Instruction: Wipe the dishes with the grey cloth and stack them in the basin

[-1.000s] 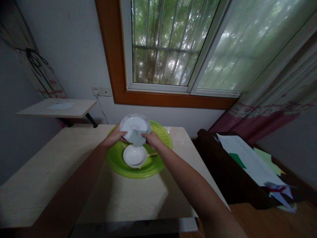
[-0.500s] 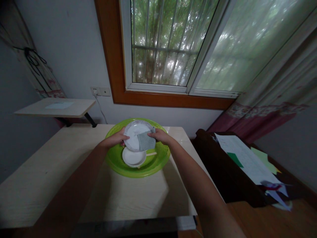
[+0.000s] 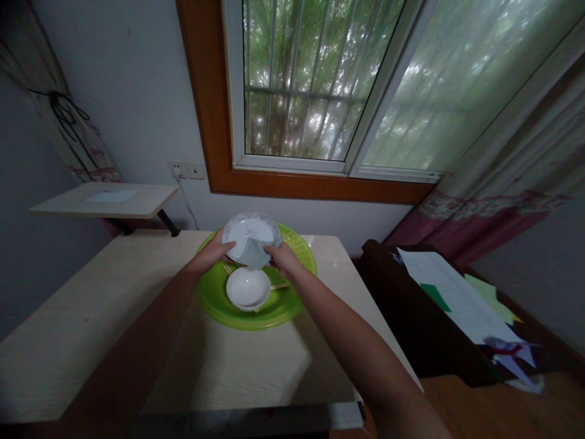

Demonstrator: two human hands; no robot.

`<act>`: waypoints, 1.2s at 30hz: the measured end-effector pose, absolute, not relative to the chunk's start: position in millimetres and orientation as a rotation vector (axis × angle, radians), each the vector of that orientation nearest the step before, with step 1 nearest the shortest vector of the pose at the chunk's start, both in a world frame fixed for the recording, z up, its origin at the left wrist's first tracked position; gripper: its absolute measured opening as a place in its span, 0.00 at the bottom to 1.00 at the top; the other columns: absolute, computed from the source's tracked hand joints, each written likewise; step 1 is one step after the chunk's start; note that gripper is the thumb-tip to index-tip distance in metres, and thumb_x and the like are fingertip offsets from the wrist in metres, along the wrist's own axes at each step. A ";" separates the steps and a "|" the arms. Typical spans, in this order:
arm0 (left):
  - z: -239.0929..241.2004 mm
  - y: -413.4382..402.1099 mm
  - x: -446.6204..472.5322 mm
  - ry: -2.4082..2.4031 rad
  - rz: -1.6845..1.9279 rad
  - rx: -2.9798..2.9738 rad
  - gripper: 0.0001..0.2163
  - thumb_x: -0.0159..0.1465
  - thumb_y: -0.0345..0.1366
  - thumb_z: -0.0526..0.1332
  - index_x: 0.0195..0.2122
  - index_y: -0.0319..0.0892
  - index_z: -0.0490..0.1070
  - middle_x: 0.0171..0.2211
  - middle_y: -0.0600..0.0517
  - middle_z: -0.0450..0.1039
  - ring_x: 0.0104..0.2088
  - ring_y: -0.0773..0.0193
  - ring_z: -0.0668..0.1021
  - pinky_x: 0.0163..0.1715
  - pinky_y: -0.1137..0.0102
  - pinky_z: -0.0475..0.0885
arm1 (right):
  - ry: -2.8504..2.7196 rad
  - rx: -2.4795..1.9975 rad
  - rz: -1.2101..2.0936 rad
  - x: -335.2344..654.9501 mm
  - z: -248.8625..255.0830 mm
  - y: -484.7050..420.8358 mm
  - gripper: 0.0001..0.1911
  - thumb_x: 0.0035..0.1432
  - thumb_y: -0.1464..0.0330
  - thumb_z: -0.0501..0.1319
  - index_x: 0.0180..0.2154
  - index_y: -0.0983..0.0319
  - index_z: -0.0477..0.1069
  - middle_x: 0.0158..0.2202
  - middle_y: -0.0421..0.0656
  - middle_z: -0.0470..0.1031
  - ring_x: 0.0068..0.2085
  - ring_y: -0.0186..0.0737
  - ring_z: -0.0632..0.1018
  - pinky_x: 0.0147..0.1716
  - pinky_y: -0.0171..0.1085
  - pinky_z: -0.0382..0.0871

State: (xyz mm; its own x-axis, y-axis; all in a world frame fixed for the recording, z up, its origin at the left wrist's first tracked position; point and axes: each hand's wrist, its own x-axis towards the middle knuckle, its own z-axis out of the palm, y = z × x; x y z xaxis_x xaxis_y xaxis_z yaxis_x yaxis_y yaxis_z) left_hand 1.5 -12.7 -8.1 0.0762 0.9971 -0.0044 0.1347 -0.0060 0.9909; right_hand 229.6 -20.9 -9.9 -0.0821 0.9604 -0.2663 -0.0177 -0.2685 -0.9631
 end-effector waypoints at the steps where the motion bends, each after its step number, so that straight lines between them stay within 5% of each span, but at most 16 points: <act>1: -9.9 -11.7 1.0 1.284 1.105 1.352 0.27 0.58 0.34 0.64 0.59 0.41 0.62 0.53 0.42 0.72 0.43 0.57 0.79 0.33 0.67 0.79 | -1.111 -1.351 1.481 227.0 -10.0 -23.1 0.14 0.57 0.70 0.62 0.47 0.59 0.71 0.40 0.43 0.81 0.33 0.37 0.79 0.29 0.33 0.74; 7: -16.6 -7.4 -0.7 1.298 1.076 1.350 0.28 0.57 0.33 0.62 0.60 0.43 0.62 0.50 0.44 0.74 0.43 0.56 0.79 0.34 0.65 0.78 | -1.217 -1.436 1.401 236.3 -8.3 -16.9 0.12 0.57 0.68 0.63 0.44 0.60 0.71 0.40 0.44 0.80 0.33 0.38 0.79 0.29 0.34 0.74; 15: -21.2 -10.5 0.9 1.067 0.999 1.575 0.27 0.53 0.32 0.65 0.57 0.43 0.67 0.53 0.45 0.75 0.53 0.53 0.76 0.56 0.57 0.71 | -1.592 -1.485 1.268 278.7 -6.2 -1.4 0.10 0.55 0.62 0.67 0.35 0.63 0.73 0.29 0.42 0.77 0.26 0.34 0.73 0.22 0.29 0.66; 21: -22.8 -8.4 0.2 1.001 0.996 1.656 0.25 0.55 0.34 0.66 0.56 0.43 0.69 0.56 0.45 0.73 0.56 0.54 0.75 0.60 0.57 0.67 | -1.663 -1.370 1.399 289.4 -1.2 -1.5 0.15 0.54 0.59 0.67 0.38 0.63 0.74 0.31 0.43 0.78 0.26 0.35 0.74 0.23 0.31 0.68; 29: -13.6 -4.4 -2.1 1.267 1.308 1.434 0.21 0.59 0.38 0.65 0.54 0.42 0.69 0.45 0.47 0.74 0.37 0.63 0.77 0.35 0.68 0.75 | -1.680 -1.543 0.946 272.8 15.3 1.7 0.10 0.61 0.64 0.60 0.40 0.63 0.73 0.34 0.44 0.78 0.30 0.37 0.76 0.27 0.32 0.68; 36: -2.2 -11.0 -6.2 1.128 1.456 1.361 0.08 0.60 0.39 0.63 0.38 0.40 0.72 0.30 0.52 0.72 0.29 0.68 0.74 0.30 0.73 0.70 | -1.826 -1.641 0.239 259.0 33.0 -9.5 0.11 0.66 0.63 0.56 0.42 0.62 0.72 0.41 0.49 0.79 0.43 0.45 0.78 0.40 0.36 0.66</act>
